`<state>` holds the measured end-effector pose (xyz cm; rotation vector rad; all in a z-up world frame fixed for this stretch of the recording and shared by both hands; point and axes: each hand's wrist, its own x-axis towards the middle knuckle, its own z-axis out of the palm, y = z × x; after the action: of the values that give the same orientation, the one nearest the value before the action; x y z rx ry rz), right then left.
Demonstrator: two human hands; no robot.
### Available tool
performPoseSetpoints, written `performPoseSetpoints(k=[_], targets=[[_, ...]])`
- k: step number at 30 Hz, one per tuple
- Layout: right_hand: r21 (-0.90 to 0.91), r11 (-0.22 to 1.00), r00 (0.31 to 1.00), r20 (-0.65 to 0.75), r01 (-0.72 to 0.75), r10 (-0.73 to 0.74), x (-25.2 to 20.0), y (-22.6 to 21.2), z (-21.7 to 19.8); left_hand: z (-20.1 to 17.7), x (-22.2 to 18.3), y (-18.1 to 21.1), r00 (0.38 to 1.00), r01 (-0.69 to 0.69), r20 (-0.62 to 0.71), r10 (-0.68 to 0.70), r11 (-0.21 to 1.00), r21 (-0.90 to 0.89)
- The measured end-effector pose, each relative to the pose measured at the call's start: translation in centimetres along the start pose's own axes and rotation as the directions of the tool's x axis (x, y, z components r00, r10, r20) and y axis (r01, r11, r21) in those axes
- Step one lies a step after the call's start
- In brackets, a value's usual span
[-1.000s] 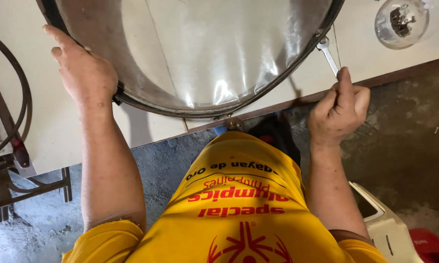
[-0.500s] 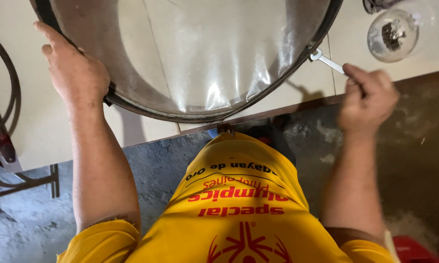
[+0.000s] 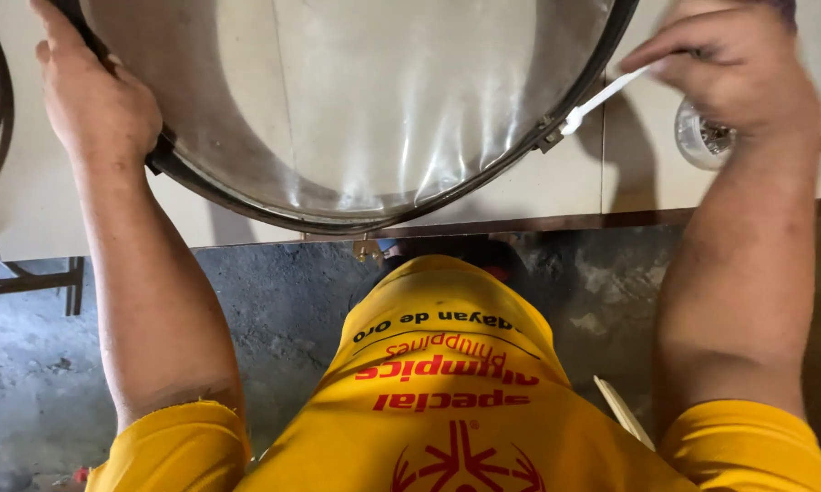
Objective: A person uses a small wrench to adjust the tension rods on a drum rim to tune or secure the drum head.
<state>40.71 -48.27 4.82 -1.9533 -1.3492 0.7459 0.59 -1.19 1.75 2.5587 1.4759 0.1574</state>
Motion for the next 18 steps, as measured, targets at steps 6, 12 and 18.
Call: performPoseSetpoints(k=[6, 12, 18], targets=[[-0.372, 0.928, 0.910, -0.379, 0.018, -0.169, -8.6, 2.4, 4.6, 1.5, 0.7, -1.5, 0.992, -0.092, -0.086, 0.090, 0.996, -0.020], [-0.029, 0.962, 0.515, -0.849, -0.273, 0.121, -9.1, -6.2, 17.4, 1.0, 0.4, -0.8, 0.996, -0.070, -0.051, 0.067, 0.995, -0.076], [-0.001, 0.980, 0.352, -0.933, -0.198, 0.070, -7.4, -9.1, 21.9, 1.4, 0.9, -1.3, 0.999, -0.047, -0.025, 0.047, 0.999, -0.012]])
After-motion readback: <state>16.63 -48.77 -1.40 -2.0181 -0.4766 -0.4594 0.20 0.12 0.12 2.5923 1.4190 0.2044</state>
